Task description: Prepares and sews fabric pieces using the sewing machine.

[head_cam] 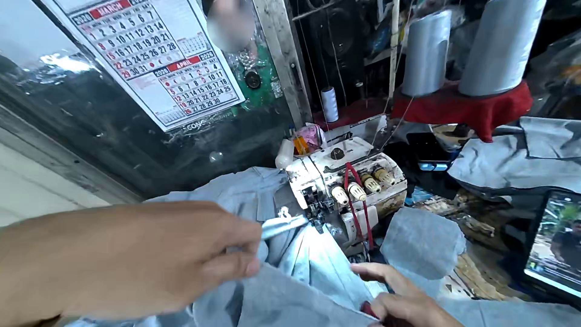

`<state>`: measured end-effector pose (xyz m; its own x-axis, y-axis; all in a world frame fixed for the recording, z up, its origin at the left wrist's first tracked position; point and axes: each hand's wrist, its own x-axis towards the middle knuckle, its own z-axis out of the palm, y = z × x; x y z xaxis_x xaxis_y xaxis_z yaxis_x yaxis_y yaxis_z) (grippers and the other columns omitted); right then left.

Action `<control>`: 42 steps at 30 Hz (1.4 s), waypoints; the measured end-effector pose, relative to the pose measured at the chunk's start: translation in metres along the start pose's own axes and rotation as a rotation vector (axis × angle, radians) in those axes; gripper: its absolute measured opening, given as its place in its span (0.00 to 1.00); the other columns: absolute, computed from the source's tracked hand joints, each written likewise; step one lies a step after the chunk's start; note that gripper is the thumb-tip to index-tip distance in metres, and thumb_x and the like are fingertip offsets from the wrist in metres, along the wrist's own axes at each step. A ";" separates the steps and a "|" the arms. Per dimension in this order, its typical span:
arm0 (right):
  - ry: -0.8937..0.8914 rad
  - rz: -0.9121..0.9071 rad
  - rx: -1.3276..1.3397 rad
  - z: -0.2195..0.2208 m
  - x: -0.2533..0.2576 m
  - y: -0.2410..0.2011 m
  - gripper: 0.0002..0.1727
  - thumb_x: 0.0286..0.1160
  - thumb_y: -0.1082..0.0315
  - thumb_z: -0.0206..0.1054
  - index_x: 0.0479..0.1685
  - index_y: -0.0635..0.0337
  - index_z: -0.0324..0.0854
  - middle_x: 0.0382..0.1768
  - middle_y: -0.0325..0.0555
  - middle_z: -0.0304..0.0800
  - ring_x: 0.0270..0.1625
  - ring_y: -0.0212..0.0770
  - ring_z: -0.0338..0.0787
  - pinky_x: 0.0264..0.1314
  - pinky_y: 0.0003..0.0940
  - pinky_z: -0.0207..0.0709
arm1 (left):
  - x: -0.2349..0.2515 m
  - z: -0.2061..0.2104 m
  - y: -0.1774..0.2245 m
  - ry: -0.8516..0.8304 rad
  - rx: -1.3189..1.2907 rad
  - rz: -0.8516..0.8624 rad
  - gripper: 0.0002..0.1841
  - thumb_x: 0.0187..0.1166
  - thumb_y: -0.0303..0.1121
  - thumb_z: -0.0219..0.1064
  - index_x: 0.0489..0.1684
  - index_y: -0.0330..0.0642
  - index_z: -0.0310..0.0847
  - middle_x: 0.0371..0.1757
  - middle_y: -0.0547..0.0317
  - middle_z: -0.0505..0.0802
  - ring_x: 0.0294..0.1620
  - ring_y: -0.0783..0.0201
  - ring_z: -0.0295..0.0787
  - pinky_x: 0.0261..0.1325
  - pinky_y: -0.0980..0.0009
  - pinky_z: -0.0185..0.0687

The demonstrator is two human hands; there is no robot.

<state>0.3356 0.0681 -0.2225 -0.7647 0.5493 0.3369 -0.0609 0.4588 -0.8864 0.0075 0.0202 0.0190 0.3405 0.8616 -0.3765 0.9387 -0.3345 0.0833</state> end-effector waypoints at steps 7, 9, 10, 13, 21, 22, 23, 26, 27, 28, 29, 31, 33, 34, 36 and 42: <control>-0.037 0.134 0.286 0.008 0.029 0.033 0.13 0.87 0.59 0.65 0.50 0.60 0.87 0.36 0.44 0.93 0.37 0.38 0.92 0.42 0.38 0.88 | 0.041 -0.014 -0.041 -0.029 0.279 -0.228 0.13 0.84 0.53 0.64 0.36 0.60 0.84 0.20 0.72 0.84 0.20 0.69 0.82 0.23 0.61 0.81; -0.062 0.101 0.343 0.001 0.054 0.039 0.14 0.87 0.57 0.66 0.50 0.59 0.87 0.37 0.43 0.93 0.37 0.38 0.92 0.42 0.37 0.89 | 0.035 -0.033 -0.055 0.059 0.334 -0.153 0.14 0.85 0.56 0.59 0.35 0.63 0.83 0.19 0.75 0.82 0.18 0.72 0.80 0.19 0.62 0.79; -0.083 0.073 0.379 -0.003 0.064 0.042 0.14 0.86 0.58 0.66 0.50 0.60 0.87 0.38 0.44 0.93 0.38 0.38 0.93 0.44 0.37 0.89 | 0.029 -0.044 -0.056 0.086 0.350 -0.106 0.16 0.86 0.59 0.55 0.33 0.65 0.81 0.18 0.77 0.81 0.16 0.75 0.77 0.16 0.65 0.76; -0.162 0.000 0.480 -0.012 0.083 0.049 0.12 0.85 0.62 0.67 0.50 0.64 0.86 0.38 0.47 0.93 0.40 0.40 0.93 0.47 0.39 0.91 | 0.010 -0.070 -0.017 0.035 0.242 -0.121 0.17 0.87 0.54 0.56 0.30 0.61 0.81 0.16 0.76 0.80 0.16 0.75 0.76 0.18 0.68 0.72; -0.251 -0.076 0.509 -0.015 0.088 0.063 0.10 0.82 0.65 0.70 0.45 0.64 0.87 0.32 0.42 0.90 0.33 0.31 0.86 0.38 0.28 0.82 | 0.034 -0.026 -0.042 0.008 0.351 -0.172 0.22 0.84 0.62 0.57 0.23 0.62 0.79 0.14 0.75 0.78 0.14 0.73 0.76 0.15 0.65 0.75; -0.248 -0.077 0.506 -0.015 0.090 0.063 0.10 0.82 0.65 0.70 0.45 0.64 0.87 0.33 0.42 0.90 0.33 0.31 0.87 0.38 0.28 0.82 | 0.034 -0.027 -0.048 0.043 0.373 -0.159 0.22 0.84 0.62 0.56 0.22 0.62 0.78 0.13 0.75 0.77 0.14 0.73 0.75 0.15 0.65 0.74; -0.246 -0.075 0.503 -0.014 0.091 0.062 0.10 0.82 0.65 0.70 0.45 0.64 0.87 0.33 0.42 0.90 0.34 0.31 0.87 0.39 0.28 0.82 | 0.031 -0.028 -0.048 0.091 0.364 -0.125 0.23 0.84 0.63 0.54 0.21 0.62 0.77 0.12 0.76 0.76 0.12 0.74 0.74 0.12 0.67 0.71; -0.242 -0.068 0.504 -0.014 0.090 0.062 0.10 0.83 0.65 0.69 0.45 0.64 0.87 0.33 0.43 0.91 0.35 0.33 0.89 0.41 0.30 0.84 | 0.023 -0.038 -0.020 0.108 0.292 -0.101 0.21 0.85 0.62 0.55 0.27 0.62 0.78 0.13 0.77 0.76 0.12 0.76 0.73 0.13 0.70 0.68; -0.245 -0.067 0.506 -0.013 0.090 0.062 0.10 0.83 0.65 0.69 0.45 0.64 0.87 0.34 0.44 0.91 0.37 0.34 0.90 0.42 0.31 0.85 | 0.023 -0.037 -0.019 0.108 0.300 -0.098 0.20 0.84 0.62 0.55 0.28 0.64 0.78 0.13 0.78 0.77 0.13 0.77 0.74 0.13 0.70 0.69; -0.248 -0.068 0.510 -0.012 0.090 0.063 0.10 0.83 0.65 0.69 0.46 0.65 0.87 0.34 0.44 0.92 0.37 0.35 0.90 0.42 0.32 0.86 | 0.024 -0.032 -0.027 0.117 0.326 -0.092 0.20 0.84 0.64 0.54 0.28 0.66 0.78 0.13 0.80 0.77 0.13 0.78 0.74 0.12 0.71 0.70; -0.249 -0.065 0.509 -0.012 0.090 0.063 0.10 0.83 0.65 0.69 0.46 0.65 0.87 0.34 0.45 0.92 0.37 0.35 0.90 0.43 0.32 0.86 | 0.026 -0.028 -0.037 0.112 0.342 -0.098 0.20 0.83 0.65 0.54 0.26 0.67 0.78 0.13 0.80 0.78 0.13 0.78 0.75 0.12 0.69 0.72; -0.250 -0.056 0.506 -0.013 0.090 0.063 0.10 0.83 0.65 0.69 0.48 0.66 0.87 0.36 0.46 0.92 0.39 0.37 0.92 0.45 0.34 0.88 | 0.028 -0.024 -0.045 0.075 0.287 -0.117 0.20 0.81 0.65 0.57 0.26 0.67 0.80 0.15 0.79 0.79 0.14 0.77 0.76 0.13 0.69 0.74; -0.248 -0.050 0.502 -0.013 0.090 0.061 0.11 0.83 0.65 0.69 0.48 0.66 0.87 0.36 0.46 0.92 0.39 0.37 0.92 0.46 0.35 0.88 | 0.027 -0.029 -0.035 0.054 0.162 -0.066 0.18 0.81 0.65 0.59 0.30 0.69 0.82 0.17 0.82 0.82 0.14 0.80 0.76 0.13 0.73 0.73; -0.247 -0.045 0.505 -0.013 0.089 0.061 0.11 0.83 0.65 0.69 0.48 0.66 0.87 0.36 0.46 0.92 0.39 0.38 0.92 0.46 0.35 0.88 | 0.027 -0.030 -0.031 0.060 0.125 -0.036 0.17 0.81 0.65 0.60 0.31 0.70 0.83 0.17 0.83 0.82 0.14 0.82 0.75 0.13 0.75 0.72; -0.248 -0.042 0.510 -0.012 0.088 0.060 0.11 0.83 0.65 0.68 0.50 0.66 0.87 0.38 0.47 0.93 0.40 0.39 0.93 0.47 0.36 0.89 | 0.030 -0.028 -0.040 0.069 0.136 -0.024 0.18 0.81 0.66 0.59 0.31 0.70 0.82 0.17 0.83 0.82 0.14 0.82 0.74 0.13 0.74 0.72; -0.260 -0.047 0.540 -0.010 0.086 0.062 0.11 0.85 0.67 0.67 0.53 0.68 0.86 0.45 0.51 0.95 0.46 0.45 0.96 0.52 0.41 0.92 | 0.038 -0.020 -0.044 0.014 -0.162 -0.002 0.15 0.79 0.61 0.67 0.34 0.65 0.86 0.19 0.77 0.86 0.15 0.77 0.79 0.13 0.76 0.76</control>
<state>0.2727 0.1511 -0.2453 -0.8811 0.3164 0.3516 -0.3640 0.0211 -0.9312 -0.0192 0.0753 0.0192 0.3384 0.8676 -0.3644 0.9354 -0.2680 0.2305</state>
